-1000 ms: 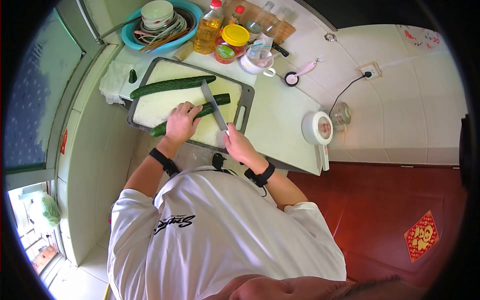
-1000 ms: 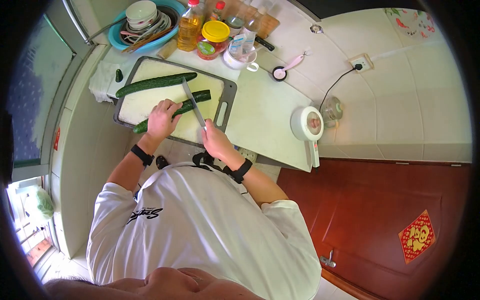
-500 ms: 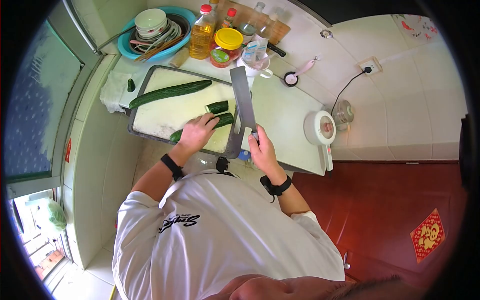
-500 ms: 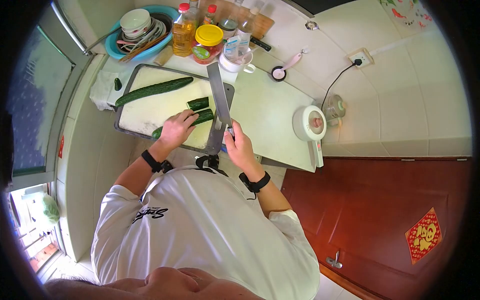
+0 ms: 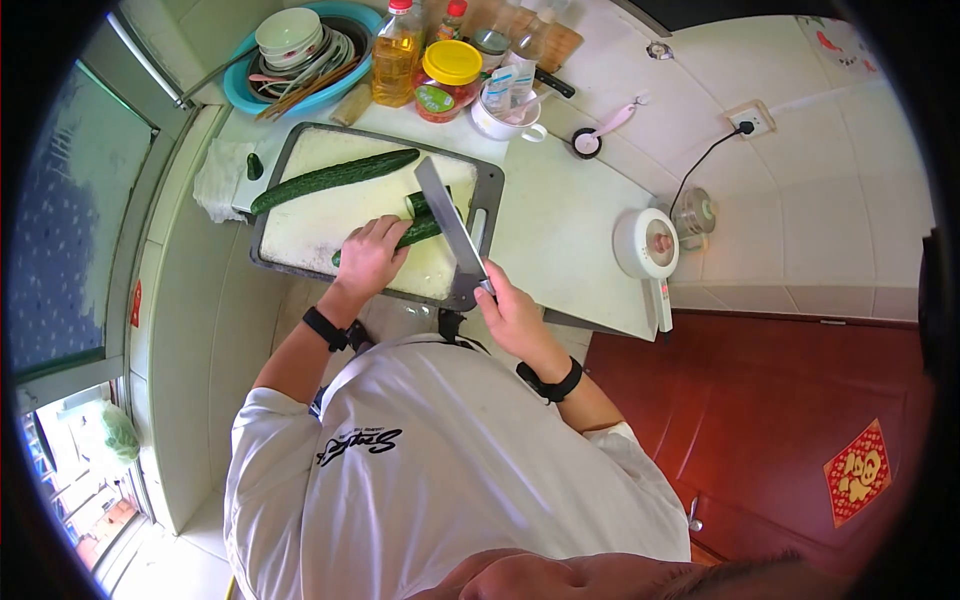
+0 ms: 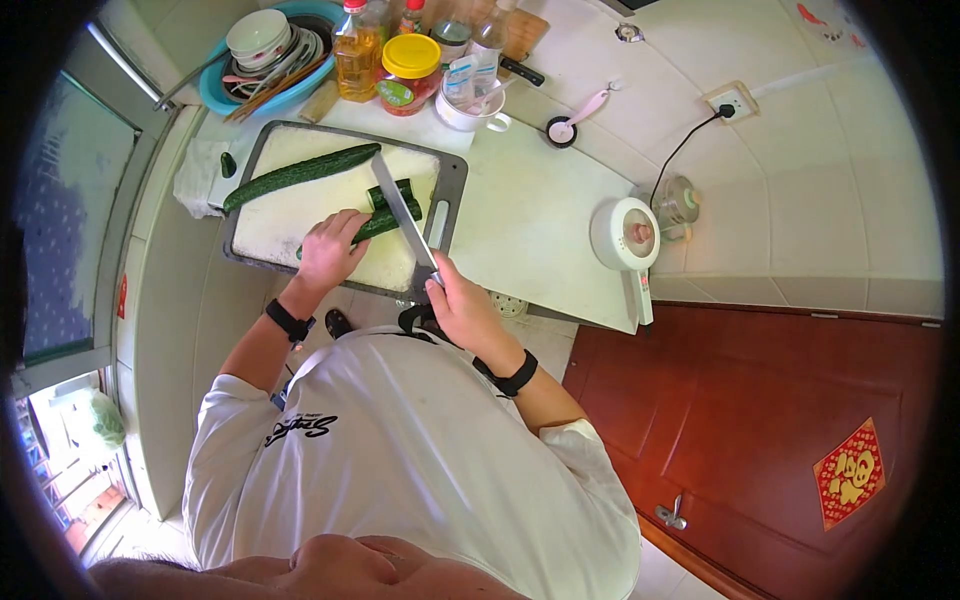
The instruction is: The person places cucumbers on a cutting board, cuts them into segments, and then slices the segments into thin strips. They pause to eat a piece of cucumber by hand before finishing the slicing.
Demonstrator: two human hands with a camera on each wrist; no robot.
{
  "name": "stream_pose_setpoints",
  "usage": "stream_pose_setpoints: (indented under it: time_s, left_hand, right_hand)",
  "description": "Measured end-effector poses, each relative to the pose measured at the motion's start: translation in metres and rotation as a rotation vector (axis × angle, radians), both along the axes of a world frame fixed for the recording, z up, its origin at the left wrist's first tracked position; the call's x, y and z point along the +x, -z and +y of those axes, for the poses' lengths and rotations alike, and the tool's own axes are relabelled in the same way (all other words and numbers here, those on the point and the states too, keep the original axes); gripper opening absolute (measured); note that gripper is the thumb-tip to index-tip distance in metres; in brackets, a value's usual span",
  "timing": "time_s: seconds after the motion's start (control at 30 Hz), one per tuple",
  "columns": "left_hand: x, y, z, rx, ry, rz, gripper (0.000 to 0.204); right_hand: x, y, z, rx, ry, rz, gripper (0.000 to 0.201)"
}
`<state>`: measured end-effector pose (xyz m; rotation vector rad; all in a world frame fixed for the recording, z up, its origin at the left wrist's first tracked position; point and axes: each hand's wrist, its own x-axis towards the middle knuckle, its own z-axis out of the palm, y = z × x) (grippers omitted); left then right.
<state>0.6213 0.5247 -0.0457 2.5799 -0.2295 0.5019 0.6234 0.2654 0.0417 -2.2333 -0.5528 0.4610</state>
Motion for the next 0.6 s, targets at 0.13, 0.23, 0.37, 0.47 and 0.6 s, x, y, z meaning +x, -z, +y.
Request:
stream_pose_setpoints:
  time_s: [0.13, 0.23, 0.37, 0.47, 0.6]
  left_hand:
    - [-0.007, -0.008, 0.004, -0.018, -0.039, 0.011, 0.038]
    - [-0.010, -0.003, 0.009, -0.036, -0.025, -0.016, 0.038]
    - [-0.009, -0.001, 0.008, -0.043, -0.023, -0.017, 0.039]
    - [-0.009, 0.000, 0.009, -0.068, -0.032, -0.013, 0.038]
    - [-0.008, -0.001, 0.011, -0.111, -0.011, -0.012, 0.037]
  right_hand:
    - [-0.004, -0.010, 0.013, -0.023, -0.039, 0.043, 0.045]
    - [-0.006, -0.009, 0.018, -0.068, -0.064, 0.030, 0.045]
    - [-0.010, -0.013, 0.019, -0.095, -0.059, 0.027, 0.045]
    - [-0.018, -0.015, 0.016, -0.105, -0.055, 0.005, 0.044]
    - [-0.019, -0.029, 0.018, -0.218, -0.090, 0.009, 0.041]
